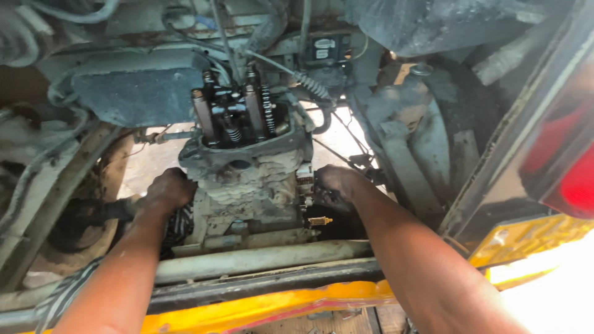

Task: The person works on the exposed engine of a yellow auto-rickshaw, using a wrench to tighten bolts on the cylinder head. They repeatedly reach for tools and parts on the ground while seated.

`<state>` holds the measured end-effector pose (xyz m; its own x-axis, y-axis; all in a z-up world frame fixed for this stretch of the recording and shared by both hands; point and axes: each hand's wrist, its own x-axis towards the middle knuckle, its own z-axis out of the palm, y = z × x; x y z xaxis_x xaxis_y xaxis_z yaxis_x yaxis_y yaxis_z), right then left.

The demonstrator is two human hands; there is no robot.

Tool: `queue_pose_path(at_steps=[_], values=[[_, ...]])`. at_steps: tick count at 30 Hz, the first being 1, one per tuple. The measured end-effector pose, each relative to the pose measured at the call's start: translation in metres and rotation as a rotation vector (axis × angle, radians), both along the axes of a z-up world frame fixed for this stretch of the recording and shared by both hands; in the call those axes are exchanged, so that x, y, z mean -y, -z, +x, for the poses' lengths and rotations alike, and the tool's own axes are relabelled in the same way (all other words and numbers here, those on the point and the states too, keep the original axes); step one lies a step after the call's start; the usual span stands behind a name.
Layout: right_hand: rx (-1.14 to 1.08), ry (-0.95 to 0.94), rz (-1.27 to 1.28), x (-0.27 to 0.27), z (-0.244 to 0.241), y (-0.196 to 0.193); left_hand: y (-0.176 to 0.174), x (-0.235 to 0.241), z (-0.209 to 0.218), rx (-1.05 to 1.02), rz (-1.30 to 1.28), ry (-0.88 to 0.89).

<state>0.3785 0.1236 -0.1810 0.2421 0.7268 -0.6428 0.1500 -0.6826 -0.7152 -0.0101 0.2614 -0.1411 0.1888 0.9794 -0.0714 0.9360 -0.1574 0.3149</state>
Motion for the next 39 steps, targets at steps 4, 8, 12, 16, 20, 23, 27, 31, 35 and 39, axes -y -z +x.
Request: queue_pose_path(at_steps=[4, 8, 12, 16, 20, 23, 27, 31, 35, 39], values=[[-0.205, 0.088, -0.022, 0.005, 0.007, 0.003, -0.002, 0.001, 0.003, 0.01, 0.014, 0.032], [-0.505, 0.09, -0.179, 0.005, 0.013, -0.001, -0.006, 0.0, 0.005, 0.023, -0.026, -0.013], [-0.454, 0.037, -0.183, 0.004, 0.006, -0.002, -0.005, -0.001, 0.004, -0.038, -0.079, -0.054], [-0.211, 0.012, -0.068, 0.015, -0.009, -0.004, 0.006, -0.006, 0.0, 0.042, -0.176, -0.12], [-0.155, 0.031, -0.039, 0.026, -0.02, -0.013, 0.024, -0.017, -0.006, 0.041, -0.115, -0.036], [0.039, -0.029, 0.046, 0.03, -0.023, -0.011, 0.037, -0.029, -0.007, -0.061, -0.111, 0.055], [0.172, -0.129, -0.002, 0.025, -0.02, -0.013, 0.042, -0.039, -0.009, 0.001, -0.117, 0.024], [0.029, -0.085, -0.166, 0.038, -0.019, -0.011, 0.047, -0.024, -0.006, 0.015, -0.139, 0.019], [0.353, -0.254, -0.248, 0.026, -0.028, -0.028, 0.033, -0.021, -0.007, -0.045, -0.095, 0.059], [0.567, -0.532, -0.208, 0.02, -0.021, -0.014, 0.052, -0.034, -0.016, -0.094, -0.111, 0.079]])
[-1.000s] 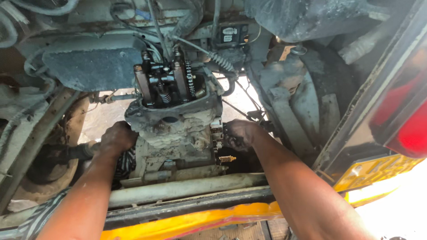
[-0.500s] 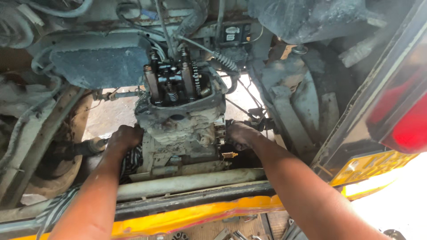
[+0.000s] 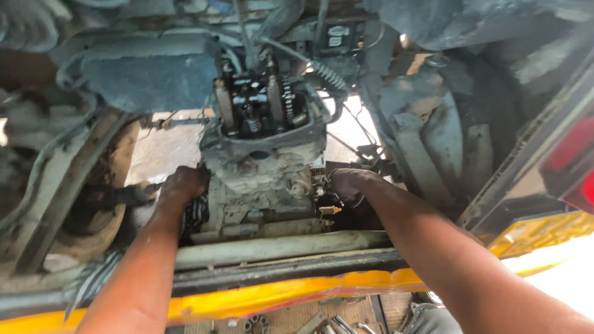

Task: The person works on the exposed engine of a yellow auto-rickshaw, using a wrench to tighten bolts on the cylinder head. They repeatedly reach for tools and parts on the ground while seated.

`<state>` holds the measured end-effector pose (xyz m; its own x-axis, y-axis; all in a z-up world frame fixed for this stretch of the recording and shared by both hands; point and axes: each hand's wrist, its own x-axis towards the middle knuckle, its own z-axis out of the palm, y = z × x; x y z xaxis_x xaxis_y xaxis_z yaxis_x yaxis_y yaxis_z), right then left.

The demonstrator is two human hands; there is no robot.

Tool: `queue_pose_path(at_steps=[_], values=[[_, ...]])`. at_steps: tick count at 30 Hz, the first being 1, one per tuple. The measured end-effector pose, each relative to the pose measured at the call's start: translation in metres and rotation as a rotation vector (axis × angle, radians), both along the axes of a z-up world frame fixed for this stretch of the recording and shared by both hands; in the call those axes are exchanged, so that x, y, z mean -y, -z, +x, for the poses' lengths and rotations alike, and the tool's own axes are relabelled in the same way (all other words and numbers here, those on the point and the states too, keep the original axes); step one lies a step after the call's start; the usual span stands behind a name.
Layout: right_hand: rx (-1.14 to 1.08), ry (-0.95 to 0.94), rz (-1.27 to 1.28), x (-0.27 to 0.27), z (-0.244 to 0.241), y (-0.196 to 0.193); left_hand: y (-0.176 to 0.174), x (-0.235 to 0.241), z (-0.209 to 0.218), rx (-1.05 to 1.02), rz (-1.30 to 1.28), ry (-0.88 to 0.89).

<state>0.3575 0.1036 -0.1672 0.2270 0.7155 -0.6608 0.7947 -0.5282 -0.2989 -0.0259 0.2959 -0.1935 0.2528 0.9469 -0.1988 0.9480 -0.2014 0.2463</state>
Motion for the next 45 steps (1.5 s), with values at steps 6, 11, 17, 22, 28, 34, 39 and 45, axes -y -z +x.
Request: queue_pose_path(at_steps=[6, 11, 17, 22, 28, 34, 39, 45], values=[[-0.225, 0.283, 0.288, -0.01, 0.025, 0.065, 0.035, -0.029, -0.002, -0.268, 0.261, 0.472], [0.508, -0.276, 0.125, -0.06, 0.053, 0.075, 0.008, -0.014, 0.002, -0.029, 0.06, 0.101], [0.568, -0.738, 0.17, -0.084, 0.072, 0.041, -0.03, 0.02, 0.006, -0.033, 0.111, 0.105], [-0.037, 0.124, 0.176, -0.052, 0.054, -0.012, -0.04, 0.027, 0.013, 0.01, -0.069, -0.201], [-0.302, 0.271, 0.097, -0.056, 0.057, 0.001, -0.029, 0.017, 0.012, 0.03, -0.002, -0.117], [-0.564, 0.312, -0.257, -0.095, 0.075, 0.036, -0.019, 0.008, 0.009, 0.004, -0.016, -0.164], [-0.722, 0.457, -0.099, -0.09, 0.078, 0.025, -0.021, 0.01, 0.009, 0.008, 0.012, -0.129], [-0.875, 0.581, 0.006, -0.058, 0.069, -0.001, -0.036, 0.021, 0.014, -0.004, -0.017, -0.156]])
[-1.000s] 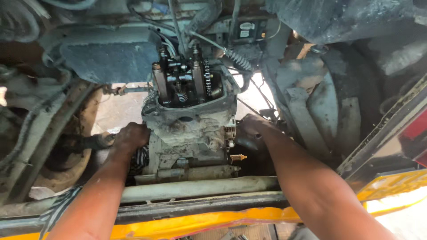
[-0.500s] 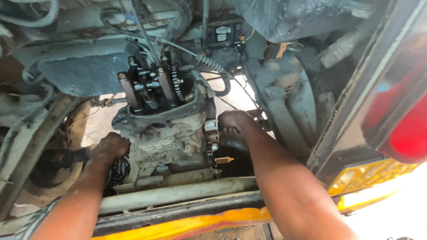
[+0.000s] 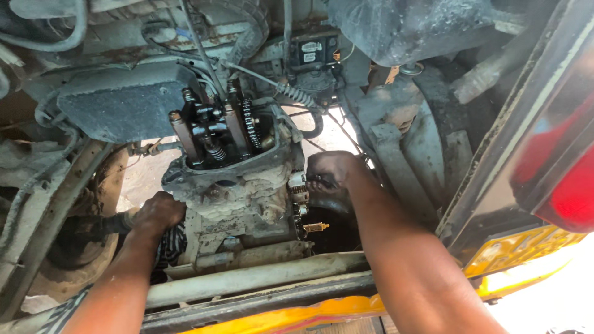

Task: The person works on the exposed engine of a yellow auto-rickshaw, using a wrench to tighten bolts on the cylinder head. They repeatedly reach for tools and parts on the ground while seated.

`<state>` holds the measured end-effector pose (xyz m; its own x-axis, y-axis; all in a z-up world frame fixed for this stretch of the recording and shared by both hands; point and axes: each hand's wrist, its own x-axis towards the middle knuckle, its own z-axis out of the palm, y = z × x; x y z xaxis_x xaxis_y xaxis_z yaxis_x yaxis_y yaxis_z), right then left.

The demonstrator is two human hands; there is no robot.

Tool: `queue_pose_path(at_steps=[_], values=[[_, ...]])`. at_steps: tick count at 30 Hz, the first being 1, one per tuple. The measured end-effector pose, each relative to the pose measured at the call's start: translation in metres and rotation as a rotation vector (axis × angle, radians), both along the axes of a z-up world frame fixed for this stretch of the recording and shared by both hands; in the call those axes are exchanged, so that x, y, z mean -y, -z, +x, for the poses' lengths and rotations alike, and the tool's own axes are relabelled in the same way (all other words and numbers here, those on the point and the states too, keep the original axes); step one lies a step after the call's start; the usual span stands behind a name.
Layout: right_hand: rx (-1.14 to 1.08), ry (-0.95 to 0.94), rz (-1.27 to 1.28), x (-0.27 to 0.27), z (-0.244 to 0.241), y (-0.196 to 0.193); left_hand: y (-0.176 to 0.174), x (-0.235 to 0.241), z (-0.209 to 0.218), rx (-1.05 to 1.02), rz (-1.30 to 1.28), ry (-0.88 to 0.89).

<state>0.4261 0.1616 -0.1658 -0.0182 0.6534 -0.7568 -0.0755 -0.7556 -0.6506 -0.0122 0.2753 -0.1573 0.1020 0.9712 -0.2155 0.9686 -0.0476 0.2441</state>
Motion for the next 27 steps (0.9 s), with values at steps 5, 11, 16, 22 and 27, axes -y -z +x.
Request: queue_pose_path(at_steps=[5, 11, 16, 22, 27], values=[[-0.074, 0.082, 0.019, 0.026, -0.014, -0.021, -0.006, 0.003, 0.003, -0.02, -0.034, -0.038], [-0.03, 0.103, -0.024, 0.052, -0.029, -0.022, 0.005, -0.006, 0.0, -0.126, 0.042, 0.167], [-0.02, 0.143, 0.031, 0.056, -0.036, -0.023, 0.003, -0.003, 0.001, -0.119, 0.039, 0.17], [0.343, -0.031, -0.063, 0.068, -0.057, -0.024, -0.004, 0.001, 0.001, -0.02, 0.026, 0.1], [0.497, -0.187, -0.017, 0.069, -0.066, -0.015, -0.009, 0.002, 0.003, -0.094, 0.097, 0.221]])
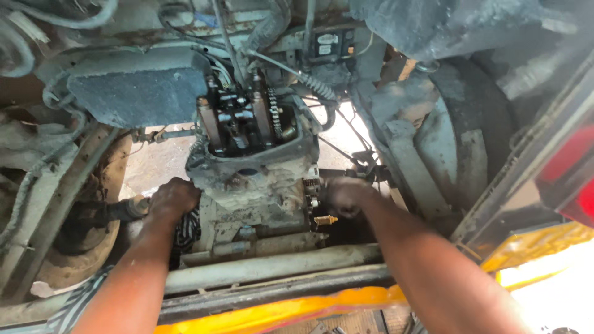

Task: The person works on the exposed engine of a yellow auto-rickshaw, using a wrench to tighten bolts on the cylinder head. They repeatedly reach for tools and parts on the ground while seated.

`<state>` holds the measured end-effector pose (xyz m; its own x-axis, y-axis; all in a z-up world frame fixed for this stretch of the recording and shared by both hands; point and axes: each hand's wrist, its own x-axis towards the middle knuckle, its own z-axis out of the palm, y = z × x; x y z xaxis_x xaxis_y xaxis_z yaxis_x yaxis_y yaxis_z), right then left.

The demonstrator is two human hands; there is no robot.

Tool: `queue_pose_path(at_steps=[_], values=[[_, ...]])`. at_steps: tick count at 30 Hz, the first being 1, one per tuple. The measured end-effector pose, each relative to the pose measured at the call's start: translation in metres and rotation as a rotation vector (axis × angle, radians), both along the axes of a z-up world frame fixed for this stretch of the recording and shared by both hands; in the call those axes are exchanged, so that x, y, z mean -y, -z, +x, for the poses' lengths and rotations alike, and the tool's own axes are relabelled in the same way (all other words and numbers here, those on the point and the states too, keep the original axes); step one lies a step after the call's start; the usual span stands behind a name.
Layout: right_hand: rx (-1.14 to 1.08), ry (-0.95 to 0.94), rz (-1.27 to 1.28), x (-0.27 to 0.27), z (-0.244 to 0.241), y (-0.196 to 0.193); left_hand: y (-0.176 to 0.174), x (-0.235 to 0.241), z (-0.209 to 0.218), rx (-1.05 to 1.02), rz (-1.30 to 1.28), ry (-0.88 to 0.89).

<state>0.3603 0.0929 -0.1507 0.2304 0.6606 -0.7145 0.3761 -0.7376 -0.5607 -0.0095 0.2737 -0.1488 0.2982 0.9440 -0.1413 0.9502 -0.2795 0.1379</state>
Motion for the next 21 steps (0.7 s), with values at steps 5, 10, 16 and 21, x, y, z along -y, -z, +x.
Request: queue_pose_path(at_steps=[5, 10, 16, 21], values=[[0.349, -0.358, -0.112, -0.012, 0.005, 0.021, 0.005, 0.005, -0.005, 0.09, -0.003, -0.051], [-0.018, -0.146, 0.157, -0.025, 0.024, 0.012, 0.002, 0.006, -0.008, 0.096, 0.01, -0.004], [0.166, 0.01, 0.199, -0.016, 0.024, -0.011, 0.0, 0.004, -0.001, 0.013, -0.044, -0.026], [0.13, -0.001, 0.18, -0.019, 0.028, -0.006, 0.002, 0.003, 0.0, 0.043, -0.031, -0.055]])
